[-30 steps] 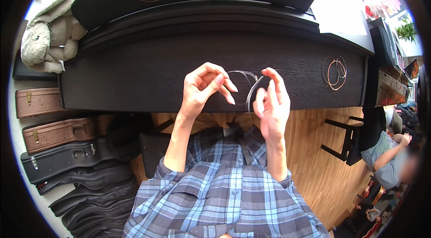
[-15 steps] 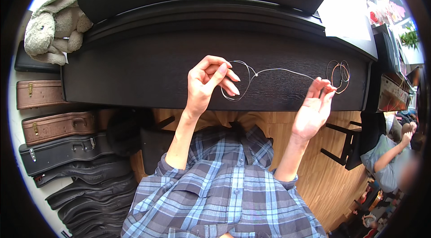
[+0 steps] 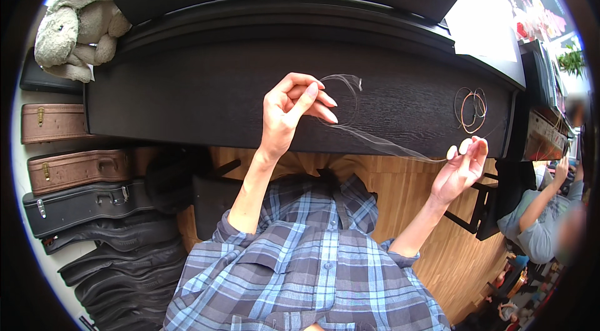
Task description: The person manipulates a thin metal wire with both hands, bending and twisting it into a looped shape. The person repeatedly adjusts the loop size and tightens the wire by hand.
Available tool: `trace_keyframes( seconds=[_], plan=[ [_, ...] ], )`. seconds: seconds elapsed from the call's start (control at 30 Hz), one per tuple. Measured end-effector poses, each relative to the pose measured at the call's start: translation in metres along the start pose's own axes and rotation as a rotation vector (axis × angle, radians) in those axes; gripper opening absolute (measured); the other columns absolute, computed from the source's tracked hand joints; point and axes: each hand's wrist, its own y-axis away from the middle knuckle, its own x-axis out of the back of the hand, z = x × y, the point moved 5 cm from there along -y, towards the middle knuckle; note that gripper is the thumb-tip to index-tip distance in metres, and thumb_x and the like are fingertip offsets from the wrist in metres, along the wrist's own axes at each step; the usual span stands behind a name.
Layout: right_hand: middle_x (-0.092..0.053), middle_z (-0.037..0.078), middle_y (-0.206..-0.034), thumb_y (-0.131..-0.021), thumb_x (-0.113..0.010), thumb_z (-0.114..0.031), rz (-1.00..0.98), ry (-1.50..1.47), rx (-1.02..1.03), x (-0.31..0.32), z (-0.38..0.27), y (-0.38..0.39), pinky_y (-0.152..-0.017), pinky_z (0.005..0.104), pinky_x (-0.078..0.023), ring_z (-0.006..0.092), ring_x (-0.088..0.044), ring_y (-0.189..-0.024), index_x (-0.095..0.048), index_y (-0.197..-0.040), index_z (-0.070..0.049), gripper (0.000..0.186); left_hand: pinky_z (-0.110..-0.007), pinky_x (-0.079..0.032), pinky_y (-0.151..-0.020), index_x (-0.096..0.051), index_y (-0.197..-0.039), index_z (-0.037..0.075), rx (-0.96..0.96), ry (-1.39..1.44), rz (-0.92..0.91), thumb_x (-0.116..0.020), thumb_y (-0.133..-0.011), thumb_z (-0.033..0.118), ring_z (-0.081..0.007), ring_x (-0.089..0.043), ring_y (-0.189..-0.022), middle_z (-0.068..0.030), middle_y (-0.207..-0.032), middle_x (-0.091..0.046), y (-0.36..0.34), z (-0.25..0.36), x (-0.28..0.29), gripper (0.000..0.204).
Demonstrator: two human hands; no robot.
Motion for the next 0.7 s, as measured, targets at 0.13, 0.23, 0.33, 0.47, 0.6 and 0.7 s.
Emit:
trace_keyframes(
  seconds=[0.13,0.23,0.33,0.47,0.6,0.7],
  plan=[
    [-0.063,0.006,-0.108,-0.102,-0.063,-0.011,-0.006,0.166,-0.001,-0.003,-0.007,-0.005,-0.052,0.0201,-0.047,0.0065,-0.052,-0.069,-0.061,-0.116,-0.006,0.015,-0.035,-0.064,-0.068,-0.059,-0.109,-0.003,0.024,0.074,0.023,-0.052,-0.106,0.013,-0.024,-0.075,-0.071,-0.0197,-0.09,-0.073,-0.001,0.0,0.004,0.017],
    [-0.065,0.008,-0.105,-0.101,-0.064,-0.01,-0.099,0.173,-0.052,-0.02,-0.008,-0.003,-0.05,0.0208,-0.047,0.007,-0.053,-0.066,-0.06,-0.114,-0.005,0.015,-0.036,-0.064,-0.067,-0.059,-0.109,-0.002,0.023,0.08,-0.005,-0.052,-0.106,0.013,-0.0242,-0.075,-0.071,-0.0198,-0.091,-0.073,-0.001,0.001,0.004,0.017],
    [-0.067,0.013,-0.099,-0.098,-0.065,-0.002,-0.209,0.174,-0.144,-0.05,-0.006,0.012,-0.047,0.0211,-0.046,0.0083,-0.056,-0.06,-0.058,-0.11,-0.003,0.015,-0.036,-0.064,-0.067,-0.059,-0.109,-0.002,0.021,0.056,-0.02,-0.052,-0.106,0.012,-0.0244,-0.075,-0.071,-0.0199,-0.091,-0.073,-0.001,0.001,0.002,0.016],
    [-0.069,0.009,-0.08,-0.088,-0.072,0.01,-0.318,0.257,-0.346,-0.095,0.001,0.045,-0.052,0.0216,-0.051,0.0112,-0.065,-0.062,-0.059,-0.11,-0.002,0.028,-0.035,-0.064,-0.066,-0.059,-0.107,-0.003,-0.008,-0.002,-0.038,-0.054,-0.105,0.009,-0.0245,-0.075,-0.071,-0.0196,-0.09,-0.073,-0.001,-0.001,-0.002,0.013],
    [-0.068,0.004,-0.079,-0.086,-0.076,0.006,-0.45,0.354,-0.213,-0.135,0.008,0.066,-0.056,0.0198,-0.049,0.0078,-0.065,-0.066,-0.061,-0.107,-0.004,0.027,-0.034,-0.064,-0.064,-0.06,-0.107,-0.003,-0.028,-0.033,-0.062,-0.056,-0.104,0.008,-0.0237,-0.074,-0.069,-0.0186,-0.087,-0.072,0.0,-0.002,-0.004,0.011],
    [-0.066,0.001,-0.077,-0.087,-0.075,0.005,-0.39,0.378,-0.154,-0.14,0.009,0.074,-0.055,0.0192,-0.047,0.0052,-0.063,-0.067,-0.062,-0.105,-0.005,0.025,-0.034,-0.064,-0.065,-0.06,-0.108,-0.003,-0.031,-0.003,-0.077,-0.058,-0.103,0.008,-0.023,-0.074,-0.071,-0.0175,-0.09,-0.071,-0.001,-0.001,-0.004,0.012]
  ],
)
